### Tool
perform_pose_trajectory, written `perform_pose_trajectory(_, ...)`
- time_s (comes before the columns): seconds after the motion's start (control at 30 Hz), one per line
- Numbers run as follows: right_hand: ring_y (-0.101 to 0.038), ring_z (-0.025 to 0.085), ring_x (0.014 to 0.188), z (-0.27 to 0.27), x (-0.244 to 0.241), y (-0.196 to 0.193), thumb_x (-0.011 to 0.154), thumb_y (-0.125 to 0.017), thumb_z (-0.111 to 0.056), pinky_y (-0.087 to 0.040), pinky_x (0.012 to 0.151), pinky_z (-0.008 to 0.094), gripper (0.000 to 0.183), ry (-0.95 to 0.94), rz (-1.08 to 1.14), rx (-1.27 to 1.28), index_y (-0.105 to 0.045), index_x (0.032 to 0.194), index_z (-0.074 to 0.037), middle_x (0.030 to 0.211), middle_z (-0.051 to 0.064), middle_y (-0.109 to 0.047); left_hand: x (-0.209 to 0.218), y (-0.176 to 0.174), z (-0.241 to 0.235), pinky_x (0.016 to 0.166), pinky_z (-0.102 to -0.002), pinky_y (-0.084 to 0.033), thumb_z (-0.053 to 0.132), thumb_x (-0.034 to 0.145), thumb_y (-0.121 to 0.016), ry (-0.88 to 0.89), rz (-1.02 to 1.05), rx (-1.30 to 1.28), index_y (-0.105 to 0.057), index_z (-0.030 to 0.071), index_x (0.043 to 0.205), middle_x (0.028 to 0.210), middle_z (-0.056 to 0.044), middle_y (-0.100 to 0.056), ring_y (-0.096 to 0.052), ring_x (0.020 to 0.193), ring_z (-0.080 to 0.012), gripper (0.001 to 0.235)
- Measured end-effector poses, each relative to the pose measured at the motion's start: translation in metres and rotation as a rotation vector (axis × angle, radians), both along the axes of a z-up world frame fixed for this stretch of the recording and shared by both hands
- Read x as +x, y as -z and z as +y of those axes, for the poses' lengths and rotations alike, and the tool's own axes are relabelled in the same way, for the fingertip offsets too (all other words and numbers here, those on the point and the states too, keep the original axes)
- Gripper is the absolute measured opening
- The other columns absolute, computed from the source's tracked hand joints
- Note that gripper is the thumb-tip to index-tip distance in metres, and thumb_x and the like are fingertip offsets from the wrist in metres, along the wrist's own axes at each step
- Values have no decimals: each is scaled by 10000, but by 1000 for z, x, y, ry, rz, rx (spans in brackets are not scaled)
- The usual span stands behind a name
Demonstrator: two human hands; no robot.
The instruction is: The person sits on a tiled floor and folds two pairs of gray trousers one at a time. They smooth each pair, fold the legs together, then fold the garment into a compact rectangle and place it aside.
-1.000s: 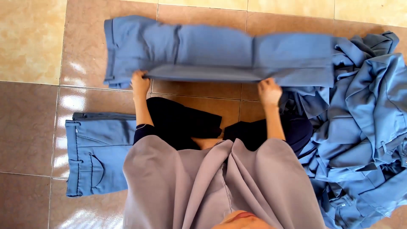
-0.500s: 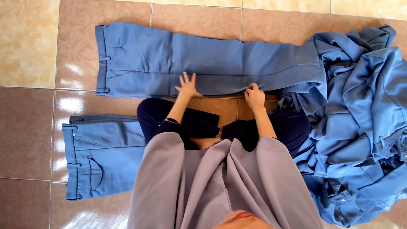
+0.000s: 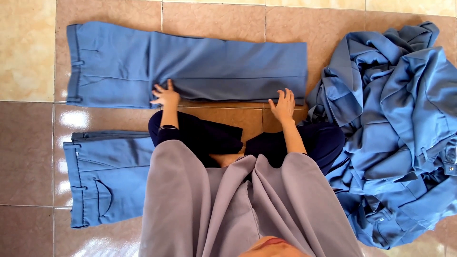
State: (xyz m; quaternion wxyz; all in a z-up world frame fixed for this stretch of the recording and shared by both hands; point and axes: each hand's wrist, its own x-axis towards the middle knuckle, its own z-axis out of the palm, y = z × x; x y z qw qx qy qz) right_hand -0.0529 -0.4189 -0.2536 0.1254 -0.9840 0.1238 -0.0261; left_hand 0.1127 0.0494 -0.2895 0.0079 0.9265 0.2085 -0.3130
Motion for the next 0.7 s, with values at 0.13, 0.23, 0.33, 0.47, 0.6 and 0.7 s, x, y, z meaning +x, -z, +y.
perform_pose_trajectory(0.13, -374, 451, 1415, -11, 4, 20, 939, -723, -450, -499, 1016, 621, 609, 112, 127, 108, -517, 1423, -143, 1514, 213, -364, -12, -24, 16, 1121, -817, -22, 125, 1065, -376, -66, -148, 11, -197, 240, 1659, 1665, -296, 70, 74, 1540, -484, 631)
perform_pose_trajectory(0.23, -411, 446, 1397, -6, 9, 21, 949, -705, -480, -489, 1014, 625, 607, 117, 160, 110, -517, 1439, -175, 1535, 198, -344, -19, -16, -12, 1168, -725, -66, 177, 1026, -529, 122, -531, 14, -562, 216, 1461, 1677, -245, -150, -70, 1561, -415, 438)
perform_pose_trajectory(0.33, -486, 501, 1339, -8, 10, 21, 979, -691, -440, -495, 977, 634, 507, 229, 63, 195, -562, 1403, -194, 1531, 273, -297, -21, 13, -34, 1114, -738, -315, 300, 882, -656, 214, -687, -304, -554, 177, 1427, 1619, -300, -232, -248, 1510, -459, 568)
perform_pose_trajectory(0.47, -558, 447, 1260, -24, 14, 49, 889, -782, -395, -491, 980, 549, 467, 239, -122, 290, -643, 1259, -148, 1372, 251, -476, -28, -19, -48, 1161, -736, -254, 601, 799, -763, 283, -250, -417, -219, 191, 1629, 1678, -272, -50, -152, 1563, -415, 1074)
perform_pose_trajectory(0.6, -635, 322, 1047, -24, 21, 43, 804, -770, -66, -549, 899, 404, 259, 122, -465, 322, -744, 1059, -102, 1150, 108, -545, -26, -4, -42, 1153, -727, -290, 546, 687, -880, 345, -204, -368, -140, 223, 1657, 1685, -257, -20, -138, 1569, -393, 1262)
perform_pose_trajectory(0.7, -609, 319, 1144, 1, 17, 20, 763, -645, 135, -509, 993, 387, 343, -209, -456, 240, -728, 1031, -61, 1132, 103, -563, -28, -7, -43, 1155, -729, -285, 528, 690, -884, 333, -205, -381, -135, 220, 1659, 1686, -256, -14, -134, 1570, -396, 1263)
